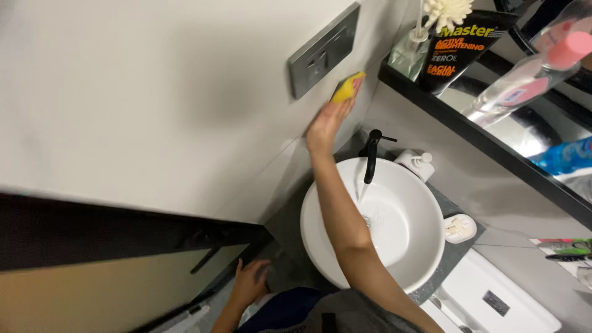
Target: The person cleans a bathroom sink and surrounding countertop using a yellow sponge and running water. They scrub the sink basin, faucet, and countertop, rinse the sponge, and wipe the surfaces. The person also briefly handles a white bar of soap and a bottle of liquid soap.
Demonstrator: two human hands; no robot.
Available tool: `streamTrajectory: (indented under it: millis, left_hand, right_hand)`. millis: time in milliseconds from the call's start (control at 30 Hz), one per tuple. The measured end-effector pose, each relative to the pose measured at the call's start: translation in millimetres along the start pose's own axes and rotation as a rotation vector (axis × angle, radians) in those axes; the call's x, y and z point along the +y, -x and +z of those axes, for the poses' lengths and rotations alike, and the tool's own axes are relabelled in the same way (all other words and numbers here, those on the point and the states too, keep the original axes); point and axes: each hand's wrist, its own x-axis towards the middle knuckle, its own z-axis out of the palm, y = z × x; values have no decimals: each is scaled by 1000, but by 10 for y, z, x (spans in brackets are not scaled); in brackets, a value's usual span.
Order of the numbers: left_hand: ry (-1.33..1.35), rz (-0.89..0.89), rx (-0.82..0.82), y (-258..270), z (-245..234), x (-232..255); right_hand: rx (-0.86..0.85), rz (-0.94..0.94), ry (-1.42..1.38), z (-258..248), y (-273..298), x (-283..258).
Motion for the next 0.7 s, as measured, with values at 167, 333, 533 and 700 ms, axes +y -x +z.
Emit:
streamTrajectory:
  millis: [167, 333, 533, 700]
  left_hand:
    - [-6, 143, -55, -66, -183, -167]
    - [61, 361, 49, 41, -479, -462]
    - [43, 384, -46, 282, -674, -866]
    - [1, 532, -2, 235, -737, -1425]
  right_hand:
    - [-173, -515, -16, 164, 1118, -1227]
    - [21, -361, 138, -141, 448, -1592]
    - [6, -485, 1, 40, 817, -2409]
    - [44, -369, 203, -59, 1241, -2702]
